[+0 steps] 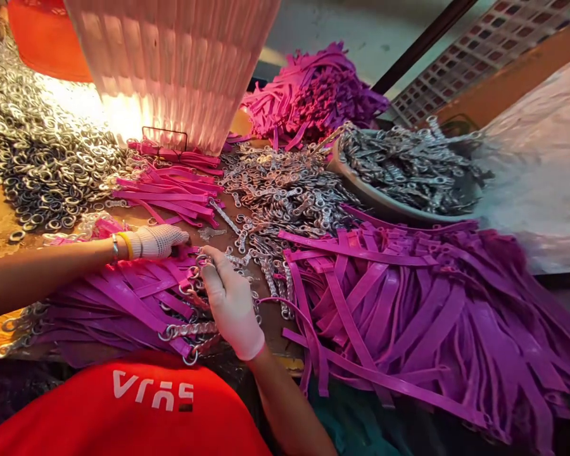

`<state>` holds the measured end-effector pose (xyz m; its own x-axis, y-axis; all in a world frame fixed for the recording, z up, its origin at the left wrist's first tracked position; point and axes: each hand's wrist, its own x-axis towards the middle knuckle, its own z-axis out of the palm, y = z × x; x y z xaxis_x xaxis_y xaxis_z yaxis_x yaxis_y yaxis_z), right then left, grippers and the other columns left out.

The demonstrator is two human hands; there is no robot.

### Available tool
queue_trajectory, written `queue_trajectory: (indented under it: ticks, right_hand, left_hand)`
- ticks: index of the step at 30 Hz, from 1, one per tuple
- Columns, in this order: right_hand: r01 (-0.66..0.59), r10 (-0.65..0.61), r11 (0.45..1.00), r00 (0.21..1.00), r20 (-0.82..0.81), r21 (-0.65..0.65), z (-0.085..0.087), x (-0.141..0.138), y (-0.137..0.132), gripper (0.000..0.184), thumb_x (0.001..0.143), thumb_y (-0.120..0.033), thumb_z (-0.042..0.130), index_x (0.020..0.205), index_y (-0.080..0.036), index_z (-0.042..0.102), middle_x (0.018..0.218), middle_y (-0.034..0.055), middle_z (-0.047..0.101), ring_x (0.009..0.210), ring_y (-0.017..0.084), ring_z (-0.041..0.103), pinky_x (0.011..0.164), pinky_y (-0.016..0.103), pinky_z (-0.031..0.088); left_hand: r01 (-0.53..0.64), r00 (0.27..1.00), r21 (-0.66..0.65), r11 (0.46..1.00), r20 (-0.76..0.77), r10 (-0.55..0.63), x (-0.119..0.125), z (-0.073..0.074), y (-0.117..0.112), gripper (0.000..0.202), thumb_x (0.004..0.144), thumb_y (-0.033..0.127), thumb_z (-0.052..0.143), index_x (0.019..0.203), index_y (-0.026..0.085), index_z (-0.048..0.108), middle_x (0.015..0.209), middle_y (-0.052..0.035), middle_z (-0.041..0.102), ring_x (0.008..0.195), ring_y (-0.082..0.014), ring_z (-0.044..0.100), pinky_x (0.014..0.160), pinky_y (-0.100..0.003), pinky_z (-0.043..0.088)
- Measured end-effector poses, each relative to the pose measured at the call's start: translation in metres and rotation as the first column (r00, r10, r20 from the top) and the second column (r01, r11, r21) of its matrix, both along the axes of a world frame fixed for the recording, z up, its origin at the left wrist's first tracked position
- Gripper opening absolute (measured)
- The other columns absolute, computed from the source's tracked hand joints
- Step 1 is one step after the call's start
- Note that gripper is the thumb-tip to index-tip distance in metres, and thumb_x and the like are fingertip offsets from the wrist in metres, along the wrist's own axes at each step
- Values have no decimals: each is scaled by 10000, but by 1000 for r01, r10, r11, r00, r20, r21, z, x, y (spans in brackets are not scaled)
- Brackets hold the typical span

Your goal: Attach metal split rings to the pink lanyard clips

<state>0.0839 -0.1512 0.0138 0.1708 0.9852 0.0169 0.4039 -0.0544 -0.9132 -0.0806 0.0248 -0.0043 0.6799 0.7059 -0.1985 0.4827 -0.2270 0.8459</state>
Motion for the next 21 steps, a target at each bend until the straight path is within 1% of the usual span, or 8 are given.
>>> queue_trajectory:
  ticks: [3, 5, 7, 10, 12, 13, 17, 21]
  right_hand:
    - [-31, 23, 997, 992, 121, 68, 6, -2, 8, 356, 1017, -362, 492, 1312, -225, 638, 1015, 35, 749, 861, 164, 678, 825, 297, 541]
    - [-94, 57, 981, 976, 211, 170, 9, -5, 14, 312, 1008, -309, 504, 1264, -220, 661, 1150, 66, 743, 1043, 196, 686, 955, 331, 522]
    - [-163, 84, 954, 952, 295, 253, 9, -9, 19, 295, 1011, -275, 500, 1250, -214, 660, 1201, 81, 732, 1126, 209, 670, 1011, 347, 504]
    - [-222, 82, 931, 901, 426, 291, 9, -16, 22, 313, 1025, -243, 459, 1271, -179, 642, 1165, 107, 740, 1084, 223, 690, 974, 350, 524]
    - [-243, 74, 932, 854, 515, 270, 11, -20, 22, 327, 1031, -227, 430, 1275, -163, 639, 1124, 122, 747, 1036, 229, 704, 948, 348, 530]
    - [-254, 76, 934, 829, 555, 252, 13, -22, 21, 330, 1031, -219, 420, 1271, -163, 640, 1100, 124, 750, 1009, 228, 708, 935, 342, 532]
    - [-281, 88, 940, 745, 661, 192, 17, -30, 16, 328, 1019, -207, 432, 1271, -178, 640, 1018, 111, 749, 905, 214, 705, 849, 305, 528]
    - [-285, 82, 945, 680, 729, 160, 17, -35, 11, 298, 1003, -185, 435, 1197, -174, 660, 962, 97, 735, 819, 196, 679, 739, 269, 486]
  left_hand:
    - [62, 995, 107, 992, -84, -53, -7, 8, -4, 187, 612, -31, 656, 614, 155, 670, 549, 22, 524, 506, -94, 371, 552, -242, 284]
    - [72, 994, 165, 984, -98, -56, -14, 19, -6, 161, 684, 11, 629, 696, 153, 703, 635, -1, 591, 576, -108, 447, 602, -236, 333]
    - [64, 996, 135, 989, -71, -55, -23, 31, -11, 167, 747, 67, 592, 806, 149, 725, 714, -24, 648, 607, -116, 517, 613, -229, 382]
    - [25, 997, -124, 992, 82, -15, -37, 48, -30, 197, 802, 172, 541, 922, 146, 695, 747, -34, 660, 501, -99, 517, 480, -211, 381]
    - [-5, 983, -285, 959, 177, 57, -43, 56, -48, 159, 822, 210, 522, 892, 154, 653, 691, -17, 616, 442, -87, 469, 405, -198, 345]
    - [-21, 975, -322, 947, 201, 89, -46, 60, -57, 124, 829, 215, 520, 849, 160, 629, 649, -4, 584, 430, -84, 447, 387, -192, 332]
    - [-97, 970, -300, 949, 185, 158, -48, 66, -85, 202, 899, 275, 535, 725, 175, 553, 526, 26, 490, 401, -76, 401, 366, -182, 300]
    - [-140, 972, -232, 963, 153, 179, -50, 63, -97, 293, 951, 355, 531, 727, 171, 573, 497, 23, 503, 391, -75, 410, 384, -187, 288]
